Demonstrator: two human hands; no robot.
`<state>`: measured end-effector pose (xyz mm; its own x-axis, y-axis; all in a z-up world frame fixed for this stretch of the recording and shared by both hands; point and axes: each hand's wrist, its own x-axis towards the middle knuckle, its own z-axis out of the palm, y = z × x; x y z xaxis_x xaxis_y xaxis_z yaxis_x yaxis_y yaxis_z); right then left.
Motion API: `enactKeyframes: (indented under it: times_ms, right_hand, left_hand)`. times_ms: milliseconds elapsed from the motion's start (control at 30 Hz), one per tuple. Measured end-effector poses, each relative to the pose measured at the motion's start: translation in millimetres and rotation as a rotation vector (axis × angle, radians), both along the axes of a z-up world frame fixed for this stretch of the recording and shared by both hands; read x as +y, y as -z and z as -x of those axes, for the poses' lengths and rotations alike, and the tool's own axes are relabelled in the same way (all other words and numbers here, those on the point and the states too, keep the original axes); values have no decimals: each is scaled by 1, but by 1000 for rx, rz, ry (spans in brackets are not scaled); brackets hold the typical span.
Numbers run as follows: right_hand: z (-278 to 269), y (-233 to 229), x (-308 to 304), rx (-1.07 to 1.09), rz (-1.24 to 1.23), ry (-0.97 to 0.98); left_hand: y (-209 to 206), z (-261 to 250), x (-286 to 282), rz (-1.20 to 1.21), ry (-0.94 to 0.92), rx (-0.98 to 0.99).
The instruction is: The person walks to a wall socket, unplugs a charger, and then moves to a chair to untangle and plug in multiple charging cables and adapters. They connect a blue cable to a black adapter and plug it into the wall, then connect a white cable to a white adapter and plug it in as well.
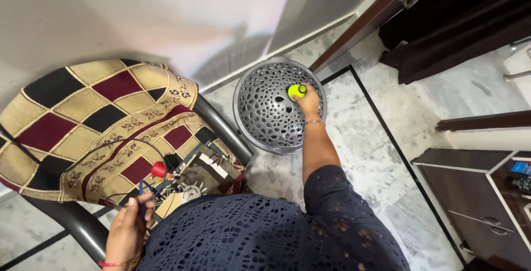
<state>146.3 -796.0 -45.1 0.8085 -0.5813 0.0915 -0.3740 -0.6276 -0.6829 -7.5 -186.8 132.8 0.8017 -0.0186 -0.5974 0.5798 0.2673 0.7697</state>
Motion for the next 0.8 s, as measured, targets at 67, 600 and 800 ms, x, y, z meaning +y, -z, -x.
enactKeyframes:
  times_ms: [67,600,800]
  right_hand:
    - [-3,5,1,99,-1,-22]
    - [-12,1,-10,101,3,-125]
    - [-8,-72,38,-358,364,-151]
  left_hand:
    - [-2,0,-5,-25,-4,6]
    - [-7,-4,-22,31,-62,-27]
    - [3,-10,-22,5,-60,-16]
